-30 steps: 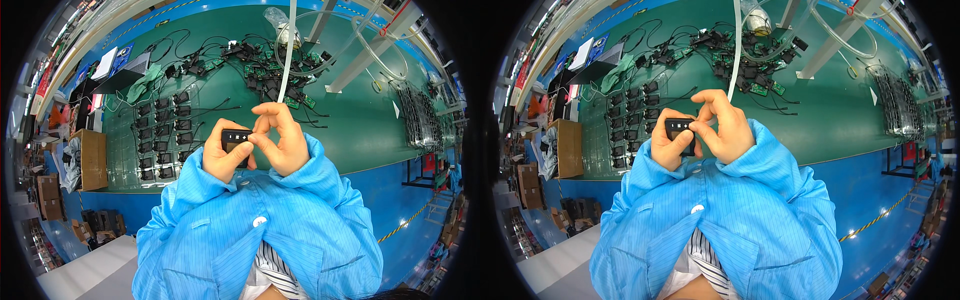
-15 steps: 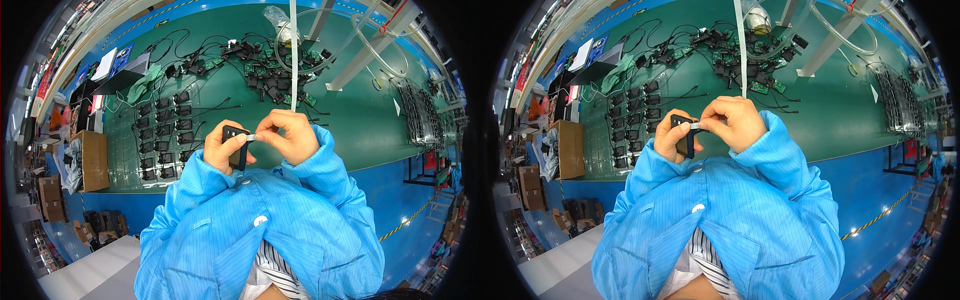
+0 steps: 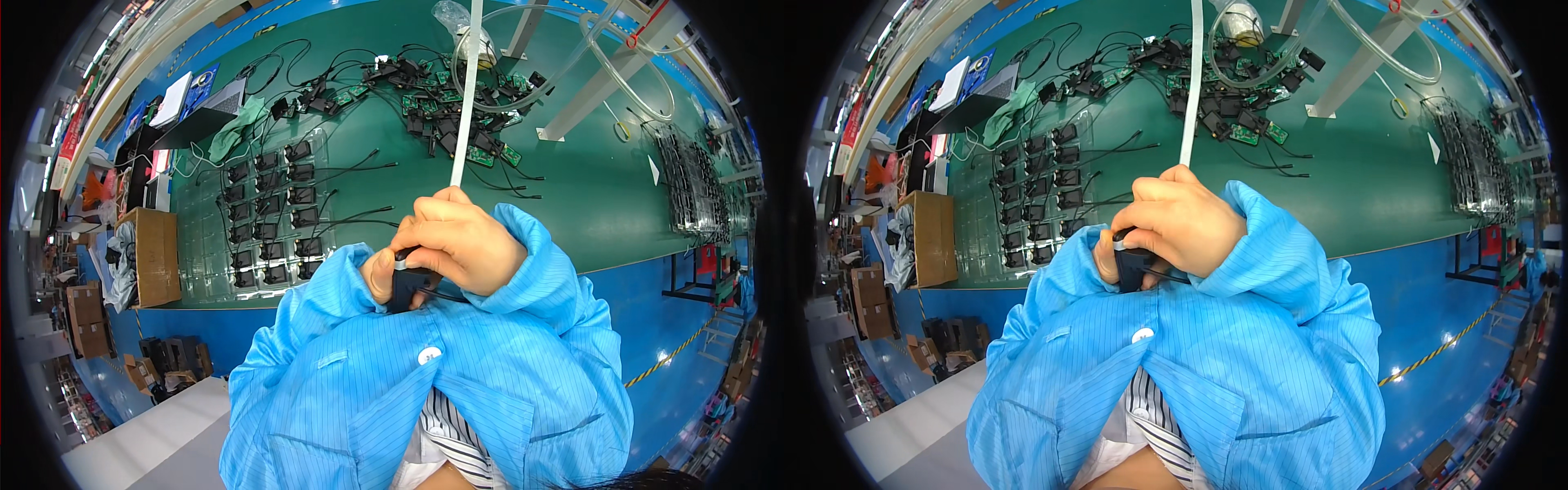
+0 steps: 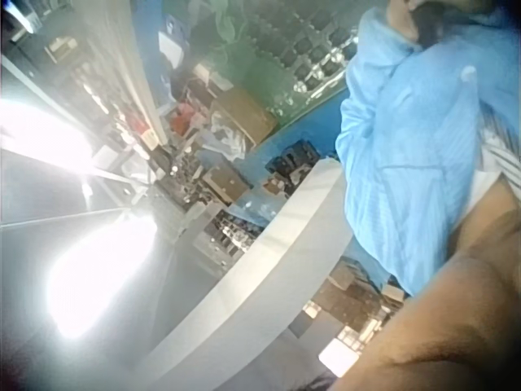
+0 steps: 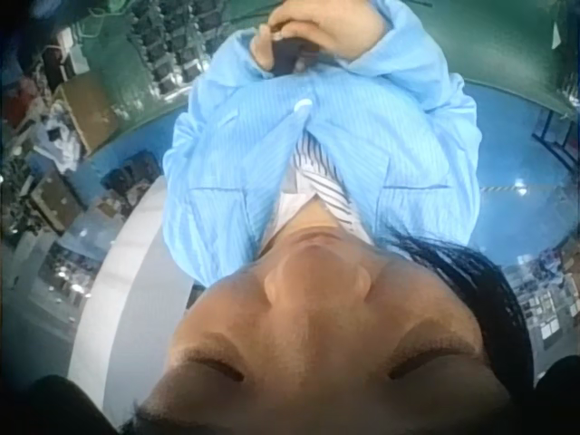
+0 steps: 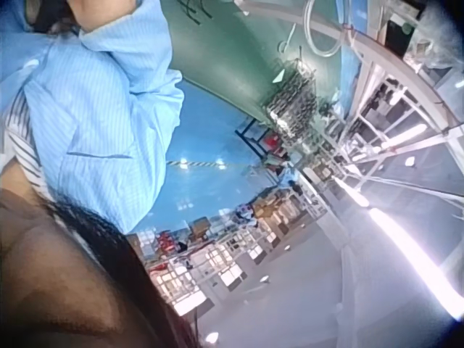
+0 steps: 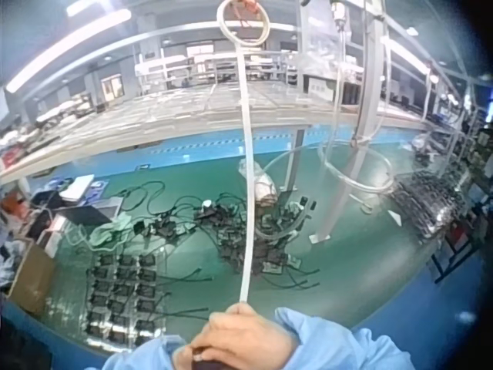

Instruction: Assemble electronic devices by placing PCBs into plastic housings and snapping on the outer shells.

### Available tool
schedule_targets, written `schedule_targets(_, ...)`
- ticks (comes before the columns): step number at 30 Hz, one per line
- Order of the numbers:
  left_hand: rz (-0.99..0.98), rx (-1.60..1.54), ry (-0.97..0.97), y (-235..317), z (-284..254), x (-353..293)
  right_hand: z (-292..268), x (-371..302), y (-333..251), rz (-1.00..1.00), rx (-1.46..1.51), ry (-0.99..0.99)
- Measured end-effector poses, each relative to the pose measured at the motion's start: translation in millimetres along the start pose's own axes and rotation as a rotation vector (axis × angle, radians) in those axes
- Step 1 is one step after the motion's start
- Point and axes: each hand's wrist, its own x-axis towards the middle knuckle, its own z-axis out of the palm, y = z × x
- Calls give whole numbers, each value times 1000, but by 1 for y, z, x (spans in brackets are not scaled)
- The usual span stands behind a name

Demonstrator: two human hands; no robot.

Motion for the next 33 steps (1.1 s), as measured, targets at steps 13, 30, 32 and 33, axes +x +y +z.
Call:
schedule_targets(13,-87,450,638,2,-1,19,38,-12,52,283,-165,153)
schedule_targets(30,-81,692,661,25,-37,10,19,-118,169,180,1954,572)
schedule_targets(32,-91,754,618,43,-11,19,-9,-122,160,111,1678,653)
schedule_targets(33,-101,817,578,51,0,22,-19,-105,137,111,1684,653)
